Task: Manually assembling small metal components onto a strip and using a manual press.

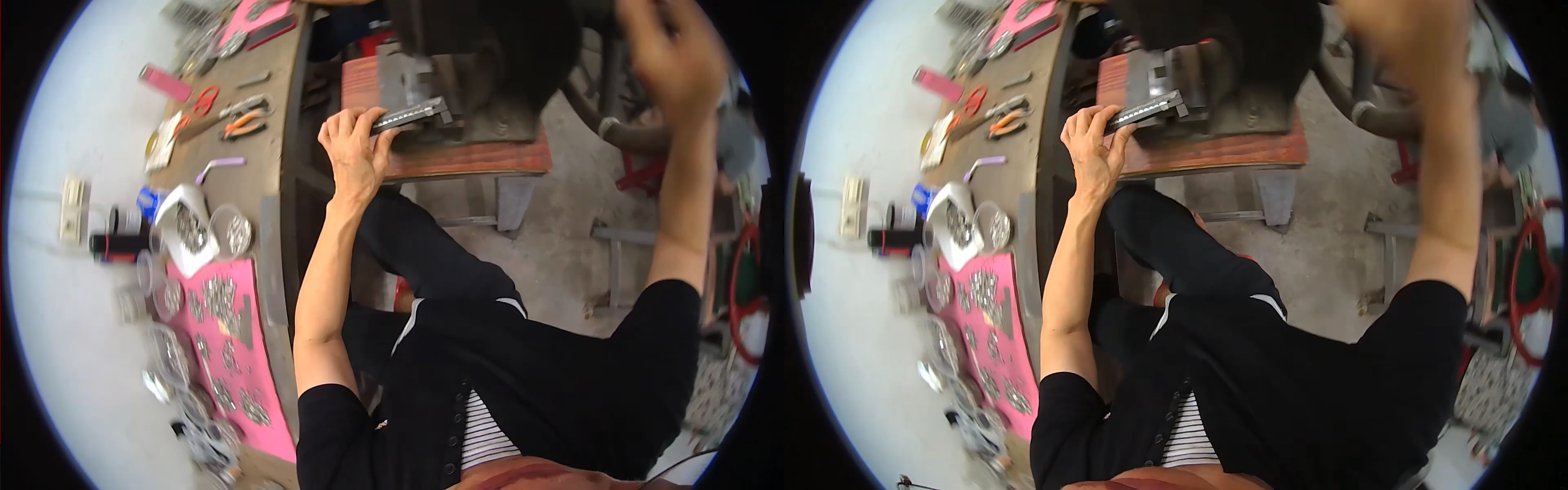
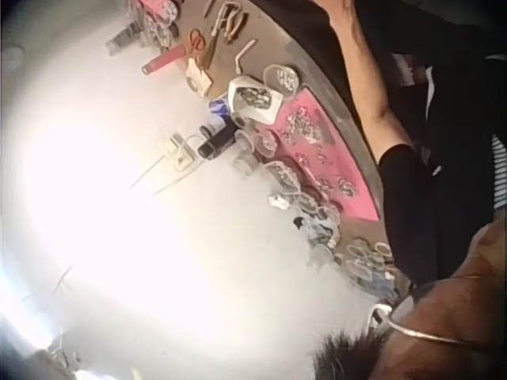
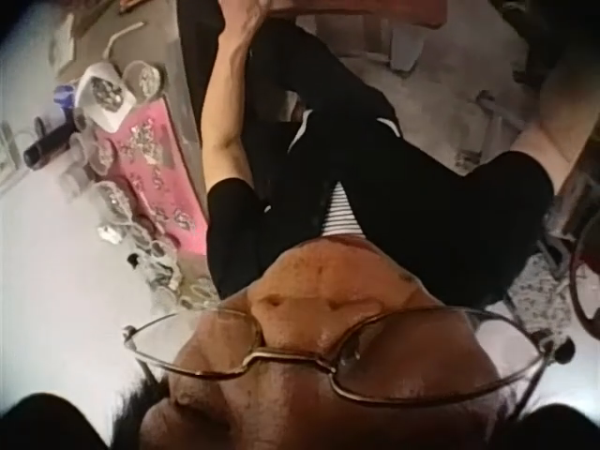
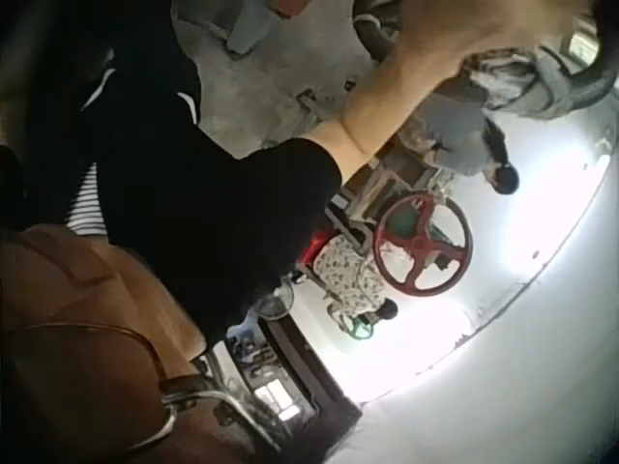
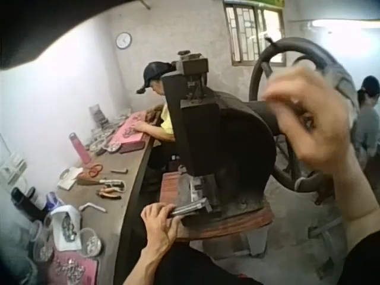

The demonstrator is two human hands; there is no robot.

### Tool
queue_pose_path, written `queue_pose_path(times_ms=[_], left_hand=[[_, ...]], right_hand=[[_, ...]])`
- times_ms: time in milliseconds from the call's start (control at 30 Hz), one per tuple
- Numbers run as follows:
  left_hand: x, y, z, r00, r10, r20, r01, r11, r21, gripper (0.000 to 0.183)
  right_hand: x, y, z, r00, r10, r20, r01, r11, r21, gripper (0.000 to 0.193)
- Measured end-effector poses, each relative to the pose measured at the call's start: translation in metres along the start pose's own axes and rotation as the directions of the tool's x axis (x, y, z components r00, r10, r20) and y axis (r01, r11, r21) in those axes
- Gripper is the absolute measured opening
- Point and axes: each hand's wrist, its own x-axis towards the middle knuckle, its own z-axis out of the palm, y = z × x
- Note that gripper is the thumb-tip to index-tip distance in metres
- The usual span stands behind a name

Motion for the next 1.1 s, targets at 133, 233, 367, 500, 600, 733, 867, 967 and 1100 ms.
queue_pose_path(times_ms=[133, 233, 367, 500, 600, 733, 867, 967, 1100], left_hand=[[-0.043, 0.007, -0.061, 0.980, -0.140, -0.138, 0.165, 0.967, 0.194, 0.034], [-0.075, 0.023, -0.101, 0.957, -0.179, -0.229, 0.253, 0.900, 0.355, 0.035], [-0.131, 0.057, -0.143, 0.899, -0.256, -0.357, 0.419, 0.740, 0.526, 0.035], [-0.178, 0.091, -0.167, 0.794, -0.318, -0.518, 0.596, 0.576, 0.560, 0.036], [-0.217, 0.111, -0.185, 0.722, -0.370, -0.584, 0.684, 0.506, 0.525, 0.037], [-0.266, 0.129, -0.213, 0.625, -0.476, -0.619, 0.780, 0.415, 0.469, 0.036], [-0.307, 0.134, -0.239, 0.544, -0.530, -0.650, 0.839, 0.349, 0.417, 0.034], [-0.328, 0.124, -0.260, 0.531, -0.550, -0.645, 0.848, 0.351, 0.398, 0.034], [-0.342, 0.102, -0.285, 0.517, -0.610, -0.601, 0.856, 0.361, 0.370, 0.033]], right_hand=[[-0.057, -0.107, 0.097, 0.994, 0.047, 0.097, -0.097, 0.791, 0.605, 0.035], [-0.070, -0.160, 0.148, 0.960, 0.067, 0.271, -0.264, 0.528, 0.807, 0.052], [-0.054, -0.242, 0.175, 0.968, -0.134, 0.211, -0.169, 0.273, 0.947, 0.062], [-0.040, -0.313, 0.176, 0.978, -0.197, 0.066, -0.038, 0.143, 0.989, 0.041], [-0.029, -0.350, 0.167, 0.963, -0.271, 0.000, 0.007, 0.026, 1.000, 0.030], [-0.030, -0.404, 0.155, 0.924, -0.371, -0.093, 0.079, -0.051, 0.996, 0.030], [-0.032, -0.460, 0.143, 0.907, -0.406, -0.113, 0.084, -0.089, 0.992, 0.030], [-0.024, -0.491, 0.138, 0.900, -0.420, -0.114, 0.088, -0.082, 0.993, 0.031], [-0.016, -0.519, 0.145, 0.890, -0.449, -0.077, 0.067, -0.038, 0.997, 0.033]])
